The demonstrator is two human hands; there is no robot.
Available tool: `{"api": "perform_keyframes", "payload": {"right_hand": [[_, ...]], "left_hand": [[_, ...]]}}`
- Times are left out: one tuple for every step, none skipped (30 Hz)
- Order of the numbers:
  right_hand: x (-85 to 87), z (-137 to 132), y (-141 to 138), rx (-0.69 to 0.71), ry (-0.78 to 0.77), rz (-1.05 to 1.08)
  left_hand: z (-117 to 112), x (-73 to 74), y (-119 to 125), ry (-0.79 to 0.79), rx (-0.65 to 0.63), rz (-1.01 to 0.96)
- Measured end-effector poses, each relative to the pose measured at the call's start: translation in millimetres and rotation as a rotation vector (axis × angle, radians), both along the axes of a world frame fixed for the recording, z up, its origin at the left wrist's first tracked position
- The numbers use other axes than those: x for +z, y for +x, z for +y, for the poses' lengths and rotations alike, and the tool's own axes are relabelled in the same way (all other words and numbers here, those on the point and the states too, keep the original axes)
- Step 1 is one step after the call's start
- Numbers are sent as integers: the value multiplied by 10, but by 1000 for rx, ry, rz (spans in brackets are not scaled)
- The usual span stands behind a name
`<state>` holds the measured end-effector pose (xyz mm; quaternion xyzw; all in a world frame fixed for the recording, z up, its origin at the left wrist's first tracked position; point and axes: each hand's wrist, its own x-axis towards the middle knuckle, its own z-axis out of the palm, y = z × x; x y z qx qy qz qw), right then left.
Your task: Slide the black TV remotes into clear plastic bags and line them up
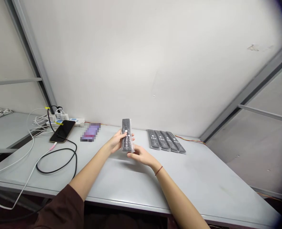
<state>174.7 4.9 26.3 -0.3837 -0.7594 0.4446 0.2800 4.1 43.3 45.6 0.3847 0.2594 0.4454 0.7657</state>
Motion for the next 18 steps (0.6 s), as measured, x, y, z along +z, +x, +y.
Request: {"api": "perform_keyframes", "payload": {"right_hand": [[-4, 7, -2, -16, -38, 18], [-9, 14, -6, -44, -84, 45], [-17, 23, -12, -80, -133, 79], [-27, 33, -18, -117, -175, 115], [-38, 42, -23, -154, -206, 151], [-49, 52, -27, -188, -225, 187], [-61, 61, -29, -213, -237, 218], [-71, 68, -28, -236, -245, 247], [-81, 74, -27, -259, -251, 274], [-89, 77, -25, -280, -253, 298], [-95, 80, -24, -301, -251, 322], [-98, 82, -22, -318, -247, 342], [-97, 87, -18, -329, -243, 357], [-91, 97, -8, -335, -241, 372], [-77, 114, 14, -343, -241, 387], [-57, 139, 54, -362, -238, 398], [-30, 172, 120, -406, -218, 405], [1, 212, 216, -467, -190, 408]], "left_hand": [[-9, -7, 13, 24, -1, 13], [-17, -16, 23, 51, -7, 31], [-23, -26, 30, 79, -18, 57], [-28, -38, 35, 103, -32, 95], [-32, -50, 38, 122, -44, 147], [-35, -63, 40, 134, -50, 208], [-37, -77, 41, 143, -46, 274], [-37, -92, 45, 153, -35, 338], [-37, -108, 50, 165, -14, 394], [-35, -125, 59, 179, 12, 436], [-31, -144, 73, 190, 39, 461], [-25, -165, 91, 200, 66, 471], [-18, -188, 114, 207, 90, 467], [-9, -213, 141, 209, 108, 457], [1, -241, 169, 204, 119, 446], [12, -272, 197, 191, 126, 443], [23, -307, 222, 175, 133, 452], [35, -348, 243, 162, 137, 474]]}}
